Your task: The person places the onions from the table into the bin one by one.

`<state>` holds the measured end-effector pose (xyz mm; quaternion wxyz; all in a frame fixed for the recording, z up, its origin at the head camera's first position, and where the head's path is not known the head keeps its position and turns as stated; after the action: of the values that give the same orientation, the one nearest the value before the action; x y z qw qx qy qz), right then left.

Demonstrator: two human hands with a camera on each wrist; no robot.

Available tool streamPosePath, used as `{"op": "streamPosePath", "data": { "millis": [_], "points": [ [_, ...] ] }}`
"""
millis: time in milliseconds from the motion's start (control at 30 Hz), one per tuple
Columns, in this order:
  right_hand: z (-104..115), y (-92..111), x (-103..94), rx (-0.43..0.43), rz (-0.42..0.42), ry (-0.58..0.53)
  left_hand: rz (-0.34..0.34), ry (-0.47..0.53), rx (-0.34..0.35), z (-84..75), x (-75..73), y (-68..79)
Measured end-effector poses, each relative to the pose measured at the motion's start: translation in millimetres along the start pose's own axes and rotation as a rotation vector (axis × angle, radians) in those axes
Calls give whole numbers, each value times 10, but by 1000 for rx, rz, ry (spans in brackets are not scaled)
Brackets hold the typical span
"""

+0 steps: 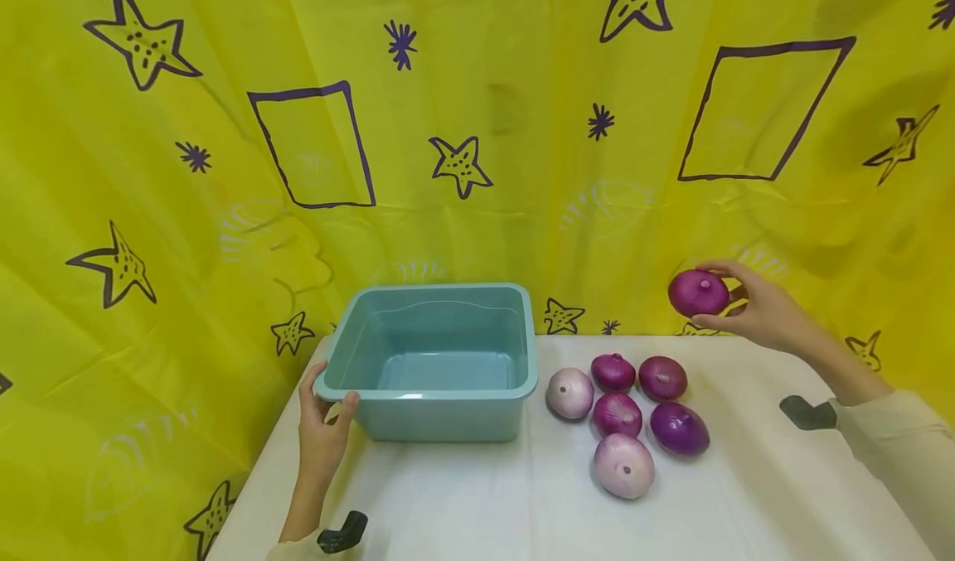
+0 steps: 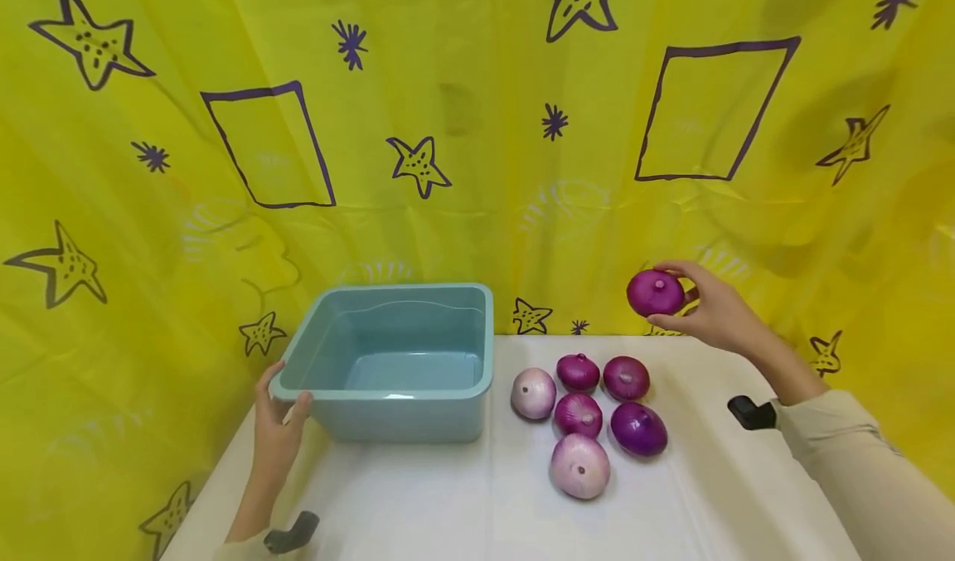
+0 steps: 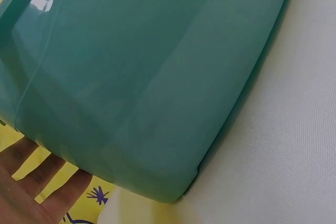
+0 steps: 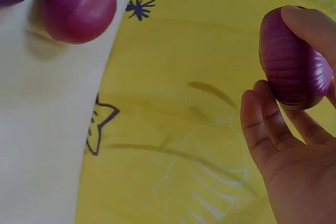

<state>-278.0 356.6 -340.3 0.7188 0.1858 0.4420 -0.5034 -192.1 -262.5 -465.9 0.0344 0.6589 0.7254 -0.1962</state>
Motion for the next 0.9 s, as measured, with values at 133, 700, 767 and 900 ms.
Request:
{"op": "streamPosePath", "data": {
  "millis": [133,700,767,900],
  "points": [
    [101,-100,-52,10,-12,3,-2,-1,6,13,-2,-5],
    [369,-491,54,9,49,-34,-26,13,44,10,-1,6],
    [436,-598,89,1,66,-36,-27,19,50,11,-1,-3],
    [595,-827,197,-29,104,-33,-22,15,54,16,6,-19]
  ]
}}
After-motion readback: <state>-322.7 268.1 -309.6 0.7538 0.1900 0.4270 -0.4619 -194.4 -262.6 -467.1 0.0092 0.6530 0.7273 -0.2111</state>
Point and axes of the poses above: each hand's wrist, its own y-axis away from the middle knuckle, its own x-axis out of the palm, z = x × y, the point moved 5 cm from there along -y, towards the middle knuckle, and after that the axes turned 13 degrees about z, right-handed, at the moved point
